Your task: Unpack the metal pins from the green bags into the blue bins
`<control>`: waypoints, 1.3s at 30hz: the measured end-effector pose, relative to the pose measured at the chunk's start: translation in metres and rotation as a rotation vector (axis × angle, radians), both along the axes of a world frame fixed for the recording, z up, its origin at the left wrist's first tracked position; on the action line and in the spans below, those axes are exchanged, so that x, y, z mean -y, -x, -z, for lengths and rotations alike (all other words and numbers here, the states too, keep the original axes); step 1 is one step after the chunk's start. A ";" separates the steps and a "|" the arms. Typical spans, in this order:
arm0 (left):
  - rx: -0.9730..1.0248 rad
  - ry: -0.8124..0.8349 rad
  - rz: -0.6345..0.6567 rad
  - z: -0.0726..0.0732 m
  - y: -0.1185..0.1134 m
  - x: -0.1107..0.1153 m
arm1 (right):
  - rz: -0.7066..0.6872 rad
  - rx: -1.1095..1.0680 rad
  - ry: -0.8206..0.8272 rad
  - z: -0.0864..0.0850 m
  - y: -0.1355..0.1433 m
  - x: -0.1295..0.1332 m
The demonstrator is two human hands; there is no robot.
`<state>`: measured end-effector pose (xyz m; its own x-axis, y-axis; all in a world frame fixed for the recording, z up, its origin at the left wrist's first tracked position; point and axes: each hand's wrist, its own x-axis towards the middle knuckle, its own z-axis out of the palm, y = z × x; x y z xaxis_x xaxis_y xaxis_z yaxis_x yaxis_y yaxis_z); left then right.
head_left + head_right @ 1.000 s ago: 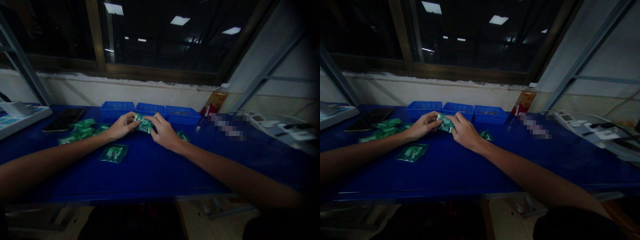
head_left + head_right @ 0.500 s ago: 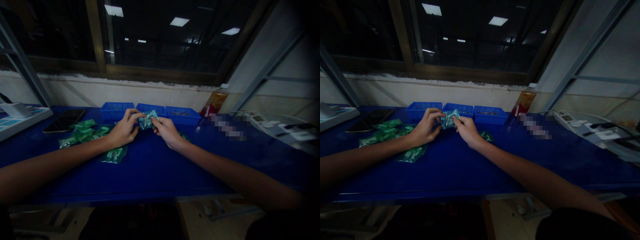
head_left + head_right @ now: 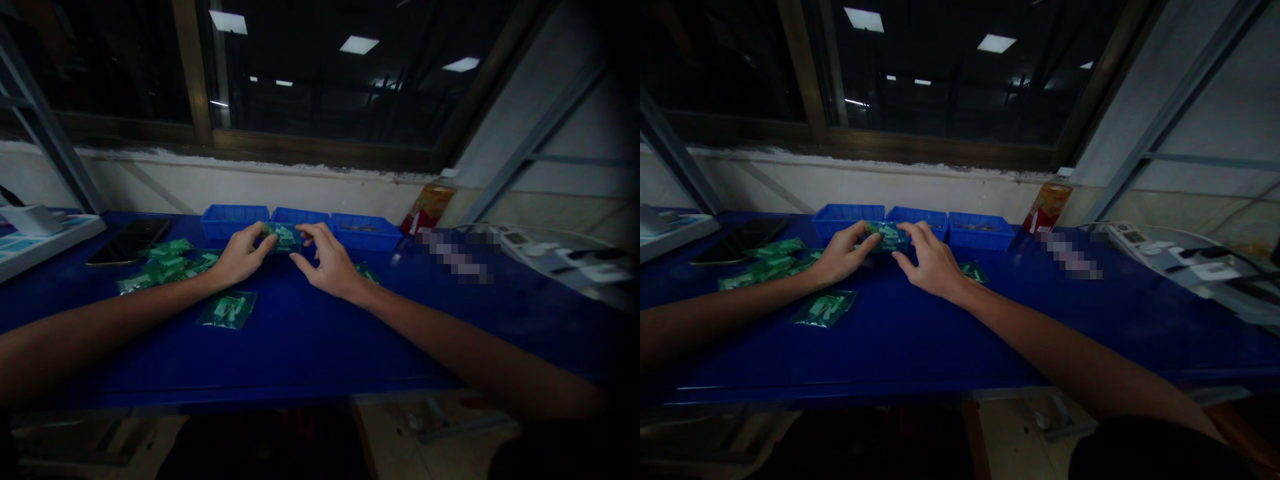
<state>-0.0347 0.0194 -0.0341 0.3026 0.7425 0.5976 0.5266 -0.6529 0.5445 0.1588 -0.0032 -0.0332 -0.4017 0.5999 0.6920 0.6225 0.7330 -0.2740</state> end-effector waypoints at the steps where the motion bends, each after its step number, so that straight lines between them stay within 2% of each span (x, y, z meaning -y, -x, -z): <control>1: 0.050 0.049 0.048 0.001 0.000 -0.001 | 0.003 0.063 -0.036 -0.001 0.000 0.002; 5: 0.204 0.202 0.251 0.003 0.001 -0.001 | 0.034 0.234 -0.080 -0.002 0.003 0.008; 8: 0.200 0.263 0.314 0.003 0.001 0.002 | 0.033 0.285 -0.072 0.000 0.003 0.005; 14: 0.130 0.241 0.312 -0.001 0.000 0.003 | -0.036 0.206 -0.074 0.002 0.000 -0.004; 20: 0.034 0.238 0.281 0.004 0.002 -0.006 | 0.111 -0.046 -0.006 0.000 0.000 -0.006; 24: 0.021 0.186 0.283 0.008 0.002 -0.008 | 0.102 -0.206 0.156 -0.003 -0.001 -0.010; 28: 0.046 -0.041 0.219 0.007 0.002 -0.003 | -0.099 -0.397 0.444 0.001 0.003 -0.013; 31: -0.104 -0.221 0.235 0.005 0.002 0.002 | -0.193 -0.516 0.657 0.003 0.009 -0.010; 34: -0.191 -0.288 0.247 0.002 0.001 0.005 | -0.216 -0.475 0.783 0.004 0.012 -0.005; 36: -0.168 -0.286 0.245 0.001 0.001 0.006 | -0.195 -0.390 0.771 0.005 0.011 -0.005; 39: -0.141 -0.192 0.253 0.001 0.001 0.005 | -0.136 -0.191 0.528 0.009 0.007 -0.007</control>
